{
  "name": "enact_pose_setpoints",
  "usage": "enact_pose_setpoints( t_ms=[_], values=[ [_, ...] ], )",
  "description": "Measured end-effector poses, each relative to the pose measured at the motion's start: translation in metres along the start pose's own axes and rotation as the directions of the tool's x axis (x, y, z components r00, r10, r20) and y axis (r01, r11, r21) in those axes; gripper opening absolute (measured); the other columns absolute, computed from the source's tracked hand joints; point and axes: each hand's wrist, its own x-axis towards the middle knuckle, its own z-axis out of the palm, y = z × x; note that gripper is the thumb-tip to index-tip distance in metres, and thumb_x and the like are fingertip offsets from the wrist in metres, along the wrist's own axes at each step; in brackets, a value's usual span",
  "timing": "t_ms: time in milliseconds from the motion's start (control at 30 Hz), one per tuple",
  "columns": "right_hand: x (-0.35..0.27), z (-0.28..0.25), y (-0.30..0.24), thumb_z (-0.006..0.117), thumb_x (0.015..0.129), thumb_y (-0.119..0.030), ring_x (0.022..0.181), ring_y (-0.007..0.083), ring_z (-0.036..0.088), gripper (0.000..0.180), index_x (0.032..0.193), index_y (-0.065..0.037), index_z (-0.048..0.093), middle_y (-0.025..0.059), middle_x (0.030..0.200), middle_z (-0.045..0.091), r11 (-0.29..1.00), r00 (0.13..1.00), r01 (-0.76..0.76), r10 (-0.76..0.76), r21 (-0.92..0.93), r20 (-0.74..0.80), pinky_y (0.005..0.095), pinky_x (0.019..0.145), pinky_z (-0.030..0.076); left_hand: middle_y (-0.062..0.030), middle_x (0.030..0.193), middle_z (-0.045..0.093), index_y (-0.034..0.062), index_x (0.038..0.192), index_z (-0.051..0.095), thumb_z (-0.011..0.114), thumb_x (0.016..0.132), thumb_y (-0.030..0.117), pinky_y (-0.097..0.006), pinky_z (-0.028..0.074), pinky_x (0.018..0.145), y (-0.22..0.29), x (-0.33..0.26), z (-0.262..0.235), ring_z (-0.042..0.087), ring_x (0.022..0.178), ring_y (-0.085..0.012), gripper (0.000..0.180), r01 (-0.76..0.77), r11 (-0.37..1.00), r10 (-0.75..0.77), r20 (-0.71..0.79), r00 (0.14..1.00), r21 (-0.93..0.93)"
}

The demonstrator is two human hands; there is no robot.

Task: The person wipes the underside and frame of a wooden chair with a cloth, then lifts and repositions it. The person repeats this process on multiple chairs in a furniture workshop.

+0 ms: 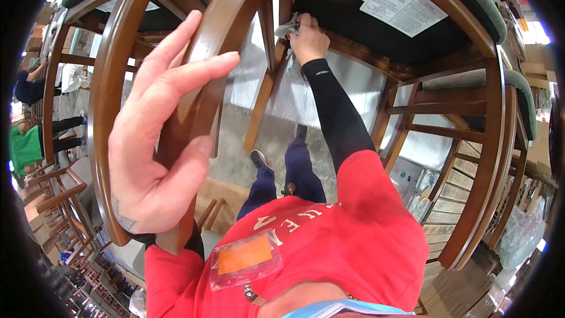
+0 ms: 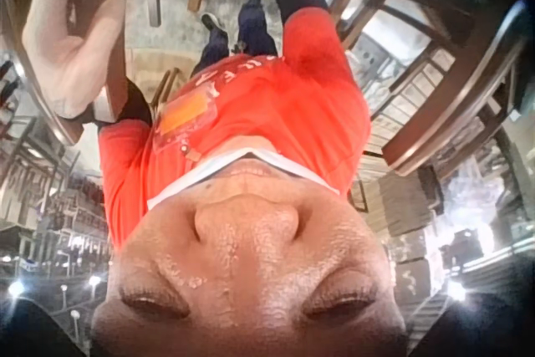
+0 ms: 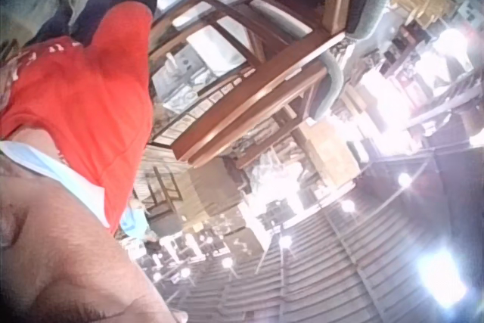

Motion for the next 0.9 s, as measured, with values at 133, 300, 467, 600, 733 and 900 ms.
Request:
enact_pose_setpoints(
  t_ms=[133,300,467,600,733,900],
  values=[
    [0.009,-0.007,0.001,0.075,0.078,-0.029,0.093,0.0371,0.069,0.043,0.113,-0.010,0.057,0.0131,0.109,0.066,0.990,0.988,0.089,-0.074,-0.112,0.133,0.0487,0.078,0.056,-0.0295,0.156,0.034,-0.0056,0.131,0.058,0.047,0.062,-0.003,-0.042,0.026,0.119,-0.006,-0.001,-0.006,0.036,0.147,-0.0355,0.070,-0.034,0.998,0.032,0.036,0.999,0.045],
    [0.024,-0.018,0.003,0.069,0.082,-0.021,0.093,0.0392,0.070,0.035,0.111,-0.006,0.056,0.0200,0.109,0.066,0.948,0.942,0.237,-0.171,-0.211,0.288,0.0487,0.077,0.057,-0.0248,0.157,0.035,-0.0012,0.133,0.060,0.046,0.064,-0.009,-0.040,0.027,0.119,-0.003,-0.001,0.004,0.034,0.148,-0.0334,0.070,0.002,1.000,-0.003,-0.025,1.000,-0.021],
    [0.030,-0.027,0.002,0.073,0.082,-0.026,0.084,0.0369,0.072,0.037,0.106,-0.003,0.059,0.0201,0.100,0.069,0.874,0.886,0.415,-0.326,-0.252,0.331,0.0459,0.069,0.058,-0.0240,0.156,0.037,0.0004,0.129,0.063,0.049,0.063,-0.009,-0.040,0.025,0.119,0.002,-0.004,0.006,0.034,0.148,-0.0339,0.068,0.042,0.999,-0.044,-0.065,0.997,-0.026],
    [0.042,-0.034,0.017,0.079,0.077,-0.037,0.077,0.0335,0.072,0.044,0.100,-0.003,0.063,0.0156,0.088,0.071,0.802,0.834,0.533,-0.442,-0.272,0.330,0.0442,0.065,0.058,-0.0246,0.156,0.039,0.0005,0.127,0.064,0.050,0.062,-0.008,-0.041,0.026,0.119,0.003,0.000,0.006,0.035,0.147,-0.0343,0.067,0.038,0.999,-0.040,-0.074,0.996,-0.037],
    [0.040,-0.052,0.007,0.076,0.077,-0.027,0.082,0.0367,0.071,0.036,0.101,-0.006,0.061,0.0156,0.093,0.070,0.907,0.902,0.409,-0.387,-0.096,0.192,0.0444,0.069,0.057,-0.0240,0.153,0.043,0.0042,0.122,0.068,0.052,0.061,-0.006,-0.041,0.030,0.117,0.006,-0.002,0.010,0.039,0.145,-0.0354,0.063,0.051,0.995,-0.063,-0.141,0.988,-0.089],
    [0.037,-0.122,-0.070,0.073,0.067,-0.003,0.092,0.0371,0.064,0.036,0.101,-0.005,0.061,0.0167,0.099,0.061,0.697,0.784,0.567,-0.292,0.439,-0.548,0.0448,0.076,0.053,-0.0186,0.158,0.037,0.0071,0.126,0.066,0.051,0.064,-0.007,-0.041,0.025,0.120,0.007,-0.011,0.000,0.034,0.148,-0.0320,0.064,0.128,0.986,-0.138,-0.093,0.986,-0.104]
  ],
)
